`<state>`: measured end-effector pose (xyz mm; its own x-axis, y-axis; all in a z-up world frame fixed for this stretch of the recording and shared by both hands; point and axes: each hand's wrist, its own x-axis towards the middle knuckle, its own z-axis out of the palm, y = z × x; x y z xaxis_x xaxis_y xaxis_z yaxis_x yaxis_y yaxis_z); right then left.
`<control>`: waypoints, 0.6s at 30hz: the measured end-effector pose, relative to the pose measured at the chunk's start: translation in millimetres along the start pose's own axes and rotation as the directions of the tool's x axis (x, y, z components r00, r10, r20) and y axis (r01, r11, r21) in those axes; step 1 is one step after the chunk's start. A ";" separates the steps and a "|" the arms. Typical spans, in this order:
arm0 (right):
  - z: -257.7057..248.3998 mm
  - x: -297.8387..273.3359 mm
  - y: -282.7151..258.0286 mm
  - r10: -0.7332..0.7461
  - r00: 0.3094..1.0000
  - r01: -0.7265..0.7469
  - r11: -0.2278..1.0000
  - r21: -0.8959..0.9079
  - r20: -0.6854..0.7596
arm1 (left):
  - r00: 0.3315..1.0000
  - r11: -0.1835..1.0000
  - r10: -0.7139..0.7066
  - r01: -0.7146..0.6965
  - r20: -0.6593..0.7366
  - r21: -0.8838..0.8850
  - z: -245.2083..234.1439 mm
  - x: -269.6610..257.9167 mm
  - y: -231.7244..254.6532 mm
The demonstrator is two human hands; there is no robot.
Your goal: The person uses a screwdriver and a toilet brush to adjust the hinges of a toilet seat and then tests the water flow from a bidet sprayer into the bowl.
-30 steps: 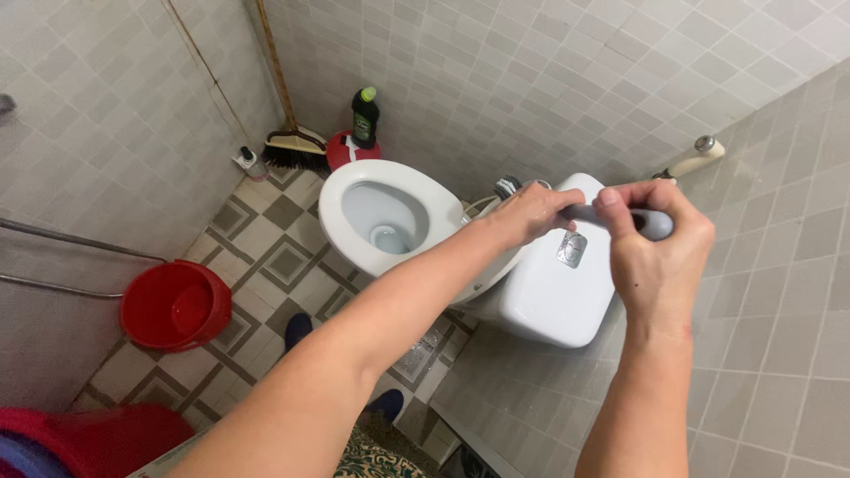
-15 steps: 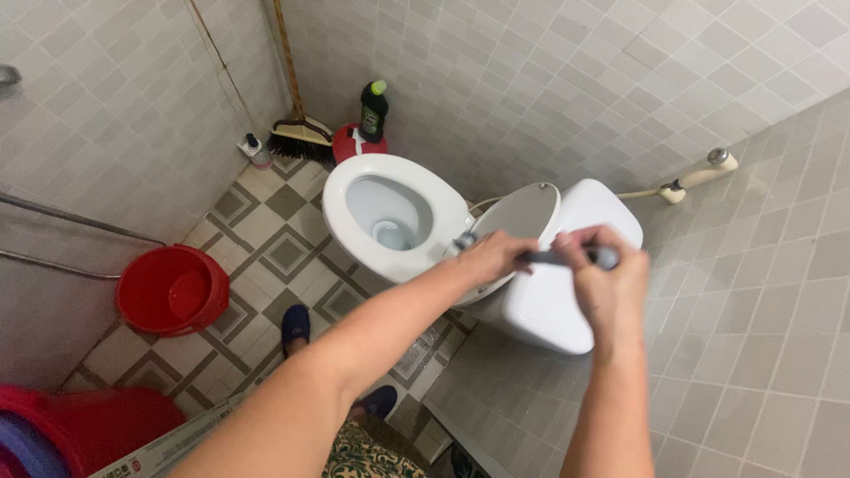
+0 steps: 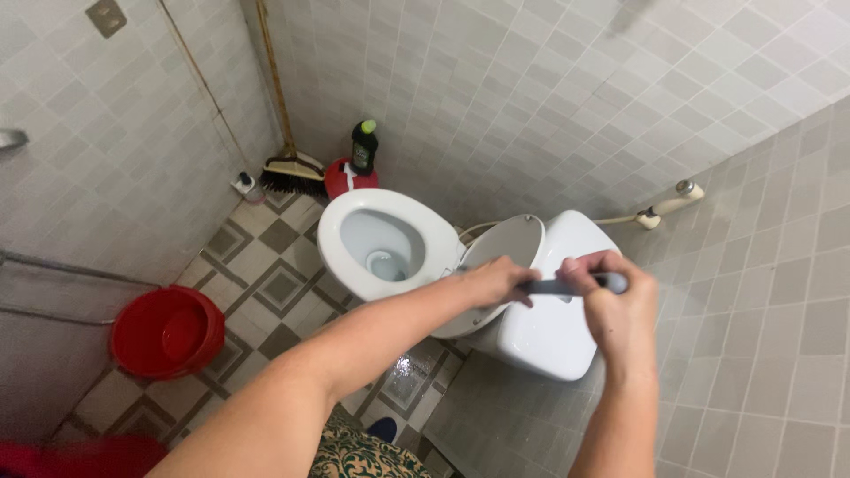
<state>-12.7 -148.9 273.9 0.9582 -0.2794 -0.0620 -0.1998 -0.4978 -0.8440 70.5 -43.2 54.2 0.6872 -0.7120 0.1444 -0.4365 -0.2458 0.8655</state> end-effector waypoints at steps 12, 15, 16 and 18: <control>26.5 31.7 -20.6 -0.138 0.948 0.089 0.980 -0.178 -0.287 | 0.997 0.995 0.079 -0.078 -0.009 0.057 -49.5 82.1 -21.8; 44.8 44.0 6.7 -0.165 0.939 0.113 0.976 -0.184 -0.302 | 0.999 1.000 -0.007 0.008 0.037 -0.023 -35.0 85.1 -56.1; 59.8 50.8 22.3 -0.205 0.936 0.133 0.959 -0.251 -0.287 | 0.996 0.996 -0.063 0.067 0.061 -0.057 -24.4 82.8 -77.8; 91.8 55.9 56.1 -0.160 0.953 0.083 0.955 -0.285 -0.259 | 0.995 0.996 -0.083 0.085 0.048 -0.035 3.3 72.1 -129.0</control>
<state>48.5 -117.1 174.1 0.8916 -0.3991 0.2140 -0.1698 -0.7327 -0.6590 174.4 -65.0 -48.6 0.6926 -0.7197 0.0485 -0.3557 -0.2823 0.8910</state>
